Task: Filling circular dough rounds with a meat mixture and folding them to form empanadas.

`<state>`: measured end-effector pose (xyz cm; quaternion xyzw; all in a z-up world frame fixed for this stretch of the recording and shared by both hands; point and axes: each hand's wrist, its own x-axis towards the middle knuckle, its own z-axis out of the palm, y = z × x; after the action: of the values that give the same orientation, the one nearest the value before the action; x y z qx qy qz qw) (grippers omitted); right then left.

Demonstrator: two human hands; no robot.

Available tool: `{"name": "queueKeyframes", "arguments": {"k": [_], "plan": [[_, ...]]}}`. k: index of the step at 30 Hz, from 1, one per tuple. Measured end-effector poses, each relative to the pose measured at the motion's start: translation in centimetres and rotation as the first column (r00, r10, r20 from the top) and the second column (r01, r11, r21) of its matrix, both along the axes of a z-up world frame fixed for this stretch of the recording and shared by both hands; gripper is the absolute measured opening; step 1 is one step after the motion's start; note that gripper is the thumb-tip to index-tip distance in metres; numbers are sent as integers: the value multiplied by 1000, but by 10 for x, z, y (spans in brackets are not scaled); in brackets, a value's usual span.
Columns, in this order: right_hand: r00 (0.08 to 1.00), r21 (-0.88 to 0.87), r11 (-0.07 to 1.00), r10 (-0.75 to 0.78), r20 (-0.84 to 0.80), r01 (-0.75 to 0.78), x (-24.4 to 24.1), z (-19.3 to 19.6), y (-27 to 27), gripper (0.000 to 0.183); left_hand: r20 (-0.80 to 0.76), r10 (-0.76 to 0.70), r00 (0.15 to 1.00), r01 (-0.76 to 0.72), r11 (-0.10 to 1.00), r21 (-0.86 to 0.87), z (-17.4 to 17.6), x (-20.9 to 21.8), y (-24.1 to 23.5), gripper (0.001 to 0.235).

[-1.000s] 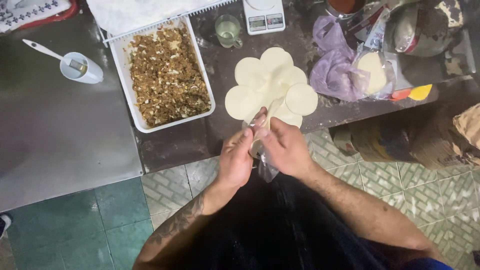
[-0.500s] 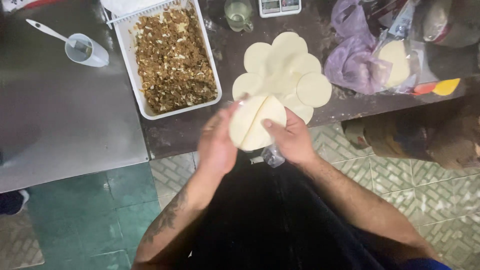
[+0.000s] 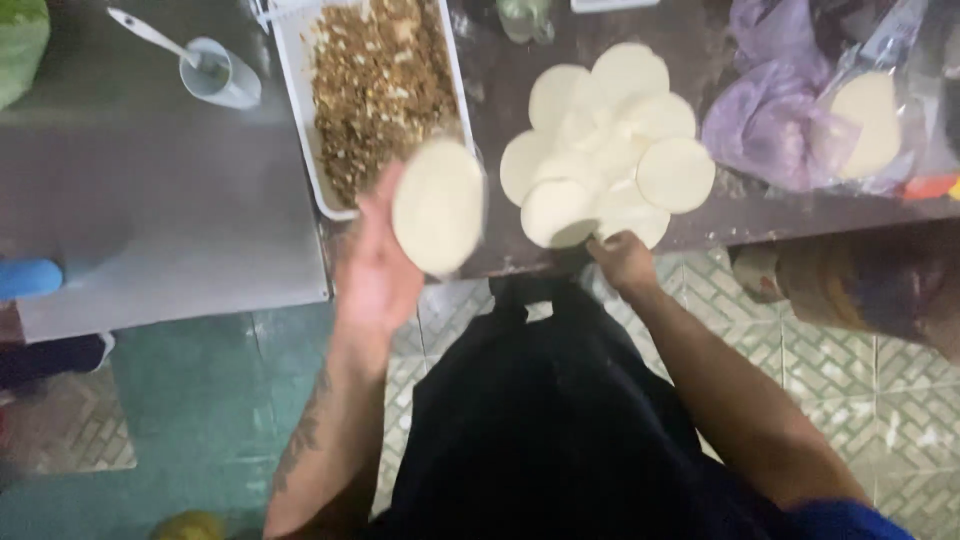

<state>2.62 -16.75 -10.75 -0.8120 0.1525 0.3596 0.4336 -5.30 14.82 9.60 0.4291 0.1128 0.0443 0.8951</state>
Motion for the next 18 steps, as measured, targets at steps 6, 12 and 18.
{"name": "queueKeyframes", "arguments": {"k": [6,12,18], "plan": [[873,356,860,185,451,-366,-17,179,54,30,118,-148,982,164,977,-139,-15,-12,-58,79],[685,212,824,261,680,-525,-14,239,84,20,374,-236,897,225,972,74,0,-3,-80,84],[886,632,724,-65,460,-275,-12,253,56,10,266,-42,963,-16,977,213,-4,-9,-90,55]]}}
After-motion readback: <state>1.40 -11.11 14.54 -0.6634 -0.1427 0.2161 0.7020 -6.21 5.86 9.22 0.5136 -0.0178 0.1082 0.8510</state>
